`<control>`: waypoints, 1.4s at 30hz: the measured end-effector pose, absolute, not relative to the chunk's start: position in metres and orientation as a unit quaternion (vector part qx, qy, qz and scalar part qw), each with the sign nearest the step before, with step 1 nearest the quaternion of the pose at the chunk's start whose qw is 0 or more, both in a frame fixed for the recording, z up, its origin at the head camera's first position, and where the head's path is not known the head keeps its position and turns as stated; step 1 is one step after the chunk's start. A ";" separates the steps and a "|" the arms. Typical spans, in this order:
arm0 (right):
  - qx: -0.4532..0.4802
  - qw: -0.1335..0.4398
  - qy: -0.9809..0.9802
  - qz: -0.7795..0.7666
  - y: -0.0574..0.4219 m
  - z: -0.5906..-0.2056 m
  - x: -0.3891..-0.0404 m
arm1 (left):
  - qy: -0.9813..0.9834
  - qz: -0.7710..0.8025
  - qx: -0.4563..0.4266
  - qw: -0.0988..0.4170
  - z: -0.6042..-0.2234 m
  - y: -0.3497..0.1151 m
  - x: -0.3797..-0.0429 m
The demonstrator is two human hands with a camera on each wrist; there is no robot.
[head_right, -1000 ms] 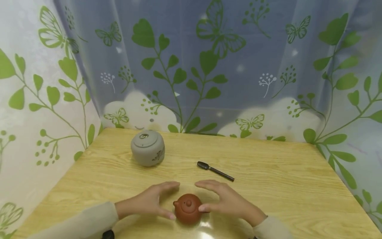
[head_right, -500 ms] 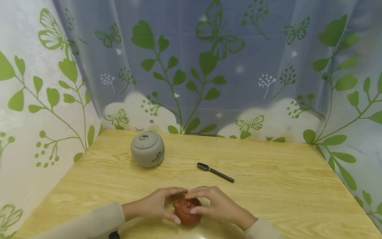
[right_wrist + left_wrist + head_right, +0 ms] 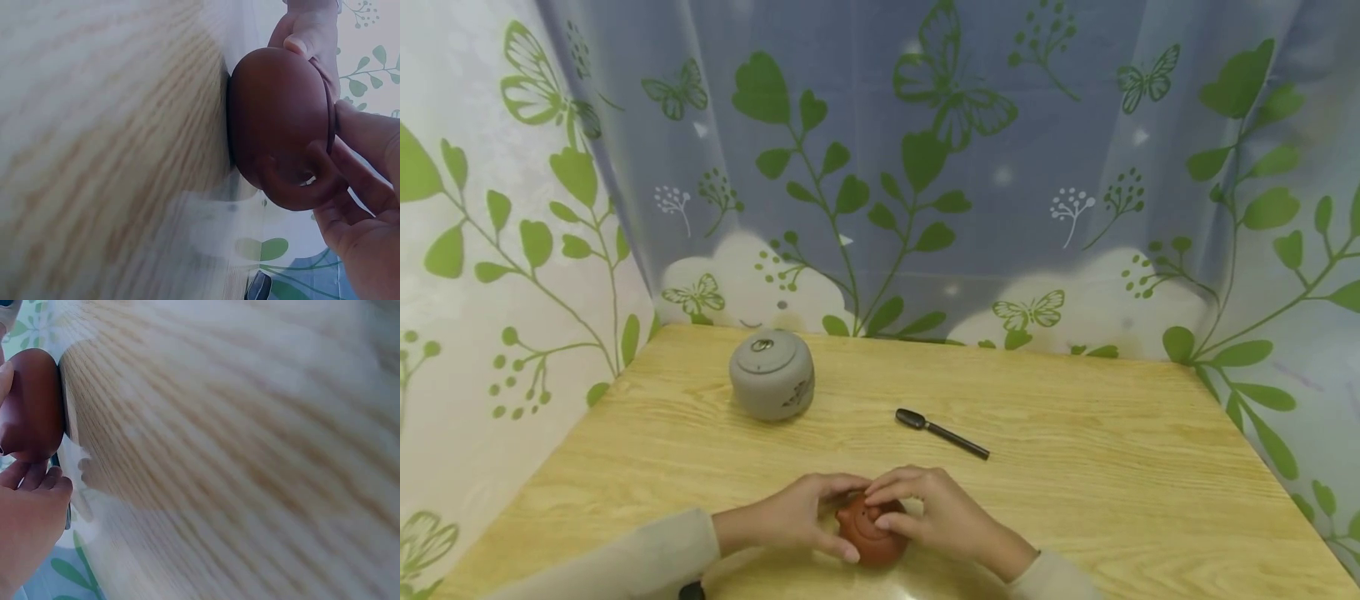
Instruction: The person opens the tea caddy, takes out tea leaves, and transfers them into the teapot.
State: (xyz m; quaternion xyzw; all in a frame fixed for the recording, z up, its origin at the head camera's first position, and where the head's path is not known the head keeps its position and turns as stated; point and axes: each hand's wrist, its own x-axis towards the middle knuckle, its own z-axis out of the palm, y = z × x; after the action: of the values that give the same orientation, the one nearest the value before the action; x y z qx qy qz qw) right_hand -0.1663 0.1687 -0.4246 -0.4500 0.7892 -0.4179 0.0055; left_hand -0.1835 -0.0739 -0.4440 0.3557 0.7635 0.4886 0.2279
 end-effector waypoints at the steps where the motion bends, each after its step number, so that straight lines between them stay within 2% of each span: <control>1: -0.449 0.005 0.789 -0.419 0.168 -0.425 -0.166 | 0.763 0.490 0.355 0.228 -0.444 -0.074 -0.183; 15: -0.441 -0.001 0.796 -0.414 0.168 -0.422 -0.166 | 0.790 0.462 0.336 0.223 -0.441 -0.073 -0.182; 28: -0.448 -0.025 0.781 -0.434 0.176 -0.417 -0.168 | 0.763 0.491 0.334 0.256 -0.443 -0.075 -0.184; 42: -0.363 -0.034 0.832 -0.419 0.204 -0.417 -0.174 | 0.764 0.493 0.332 0.250 -0.442 -0.074 -0.183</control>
State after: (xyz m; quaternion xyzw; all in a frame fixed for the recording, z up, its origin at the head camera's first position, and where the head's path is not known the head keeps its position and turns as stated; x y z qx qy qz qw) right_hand -0.1740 0.2045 -0.4174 -0.3634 0.8316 -0.4187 -0.0338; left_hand -0.1827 -0.0743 -0.4420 0.3322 0.7640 0.4932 0.2504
